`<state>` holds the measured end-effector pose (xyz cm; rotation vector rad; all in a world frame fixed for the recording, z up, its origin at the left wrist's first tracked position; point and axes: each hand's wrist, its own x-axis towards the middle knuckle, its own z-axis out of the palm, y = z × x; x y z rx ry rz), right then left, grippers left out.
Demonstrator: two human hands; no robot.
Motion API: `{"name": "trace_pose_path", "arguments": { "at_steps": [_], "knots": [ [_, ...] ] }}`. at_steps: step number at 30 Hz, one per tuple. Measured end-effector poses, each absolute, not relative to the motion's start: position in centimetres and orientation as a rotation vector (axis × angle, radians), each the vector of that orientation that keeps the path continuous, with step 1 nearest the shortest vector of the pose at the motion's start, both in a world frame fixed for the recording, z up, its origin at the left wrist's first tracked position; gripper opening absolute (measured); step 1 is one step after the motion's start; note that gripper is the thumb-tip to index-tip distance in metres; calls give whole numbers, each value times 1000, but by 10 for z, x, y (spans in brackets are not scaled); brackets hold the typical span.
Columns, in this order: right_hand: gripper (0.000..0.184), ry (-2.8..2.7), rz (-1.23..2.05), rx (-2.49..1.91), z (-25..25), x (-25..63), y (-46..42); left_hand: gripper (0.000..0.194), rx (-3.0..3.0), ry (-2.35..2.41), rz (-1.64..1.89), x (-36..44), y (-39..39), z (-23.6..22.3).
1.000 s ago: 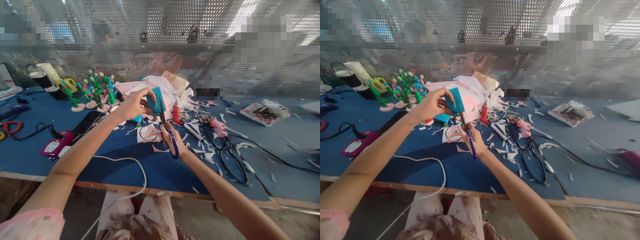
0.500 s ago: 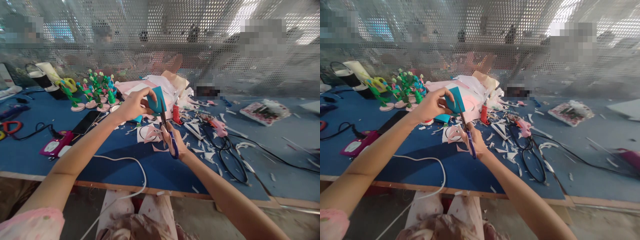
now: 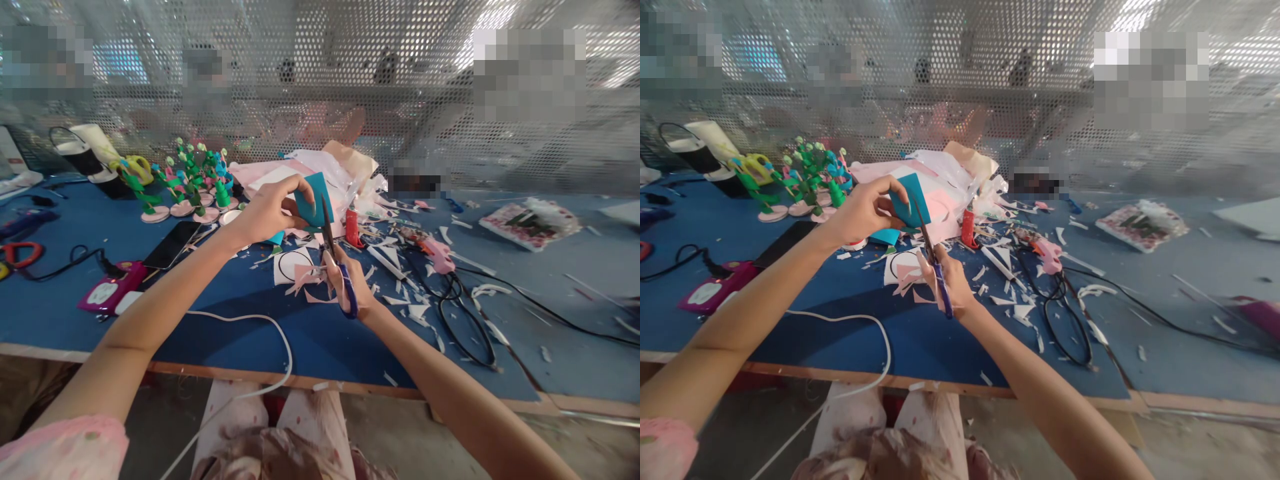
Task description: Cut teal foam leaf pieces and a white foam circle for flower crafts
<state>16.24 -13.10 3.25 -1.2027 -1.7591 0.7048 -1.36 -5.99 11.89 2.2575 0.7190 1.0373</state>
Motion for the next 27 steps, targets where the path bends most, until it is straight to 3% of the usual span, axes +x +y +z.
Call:
{"name": "trace_pose_path", "arguments": {
  "at_steps": [27],
  "knots": [
    [41,-1763,709,-1170,18,166,-128,27,2277,764,1027,-14,-60,118]
  ]
}}
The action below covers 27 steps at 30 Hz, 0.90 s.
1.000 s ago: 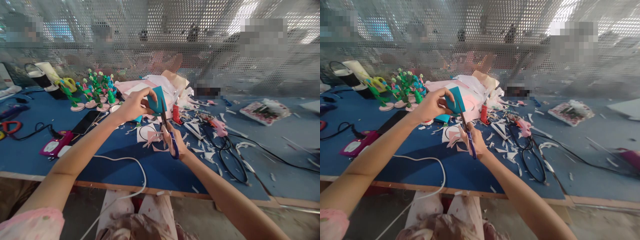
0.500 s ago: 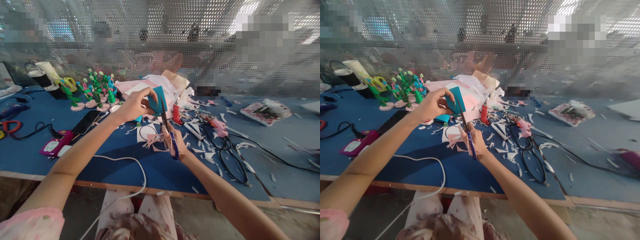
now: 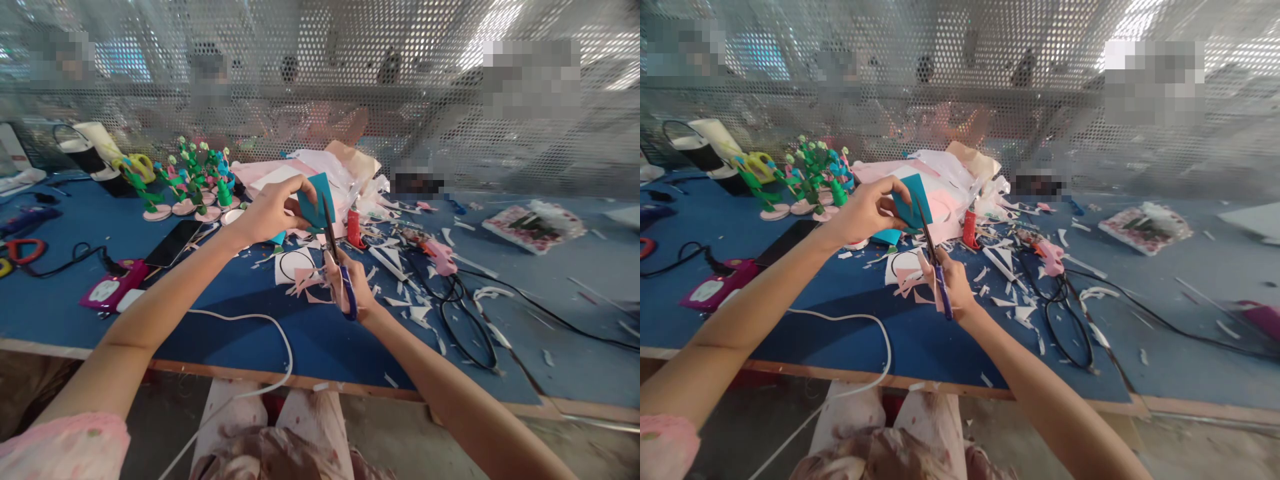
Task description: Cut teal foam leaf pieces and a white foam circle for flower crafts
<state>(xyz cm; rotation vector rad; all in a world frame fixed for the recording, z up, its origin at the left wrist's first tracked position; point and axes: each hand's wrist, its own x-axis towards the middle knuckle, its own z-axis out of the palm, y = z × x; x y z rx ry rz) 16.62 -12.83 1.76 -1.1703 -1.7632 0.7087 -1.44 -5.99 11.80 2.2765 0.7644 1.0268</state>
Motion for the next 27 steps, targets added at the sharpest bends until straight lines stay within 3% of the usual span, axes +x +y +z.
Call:
{"name": "trace_pose_path", "arguments": {
  "at_steps": [27],
  "knots": [
    [39,-1622,720,-1194,8,159,-124,27,2289,790,1021,-13,-64,120]
  ]
}}
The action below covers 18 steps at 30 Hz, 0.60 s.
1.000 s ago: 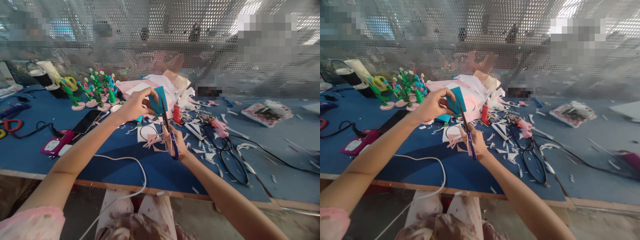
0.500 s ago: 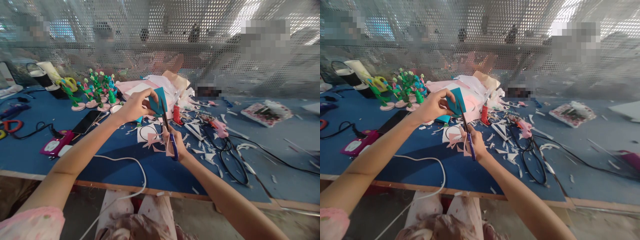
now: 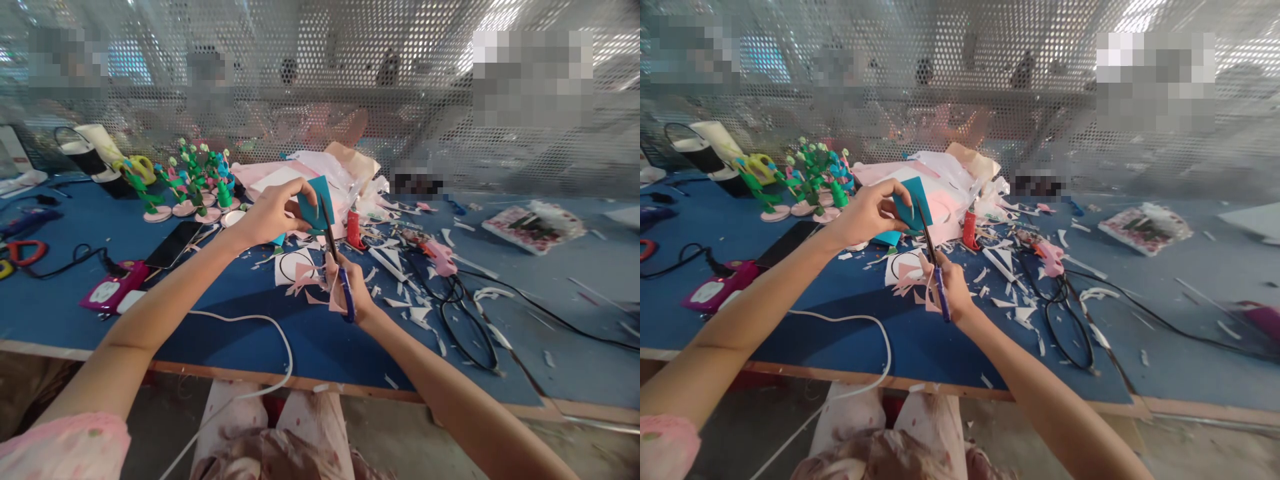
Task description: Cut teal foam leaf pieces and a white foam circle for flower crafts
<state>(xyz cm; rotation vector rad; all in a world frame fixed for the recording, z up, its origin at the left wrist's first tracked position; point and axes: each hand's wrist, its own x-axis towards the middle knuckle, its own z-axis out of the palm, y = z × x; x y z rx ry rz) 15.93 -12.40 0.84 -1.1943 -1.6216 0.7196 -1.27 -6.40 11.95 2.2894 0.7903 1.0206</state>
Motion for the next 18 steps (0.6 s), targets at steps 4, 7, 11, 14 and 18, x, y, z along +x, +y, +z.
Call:
{"name": "trace_pose_path", "arguments": {
  "at_steps": [4,7,11,14,18],
  "knots": [
    [34,-1674,689,-1189,10,160,-125,27,2274,787,1017,-13,-63,119],
    [33,-1674,677,-1202,10,161,-125,26,2259,778,1007,-13,-62,118],
    [35,-1671,665,-1221,10,161,-125,25,2251,760,1004,-13,-62,119],
    [39,-1662,668,-1227,11,159,-125,25,2253,744,991,-14,-62,119],
    [43,-1638,713,-1237,12,159,-124,26,2264,686,909,-12,-63,117]
  ]
}}
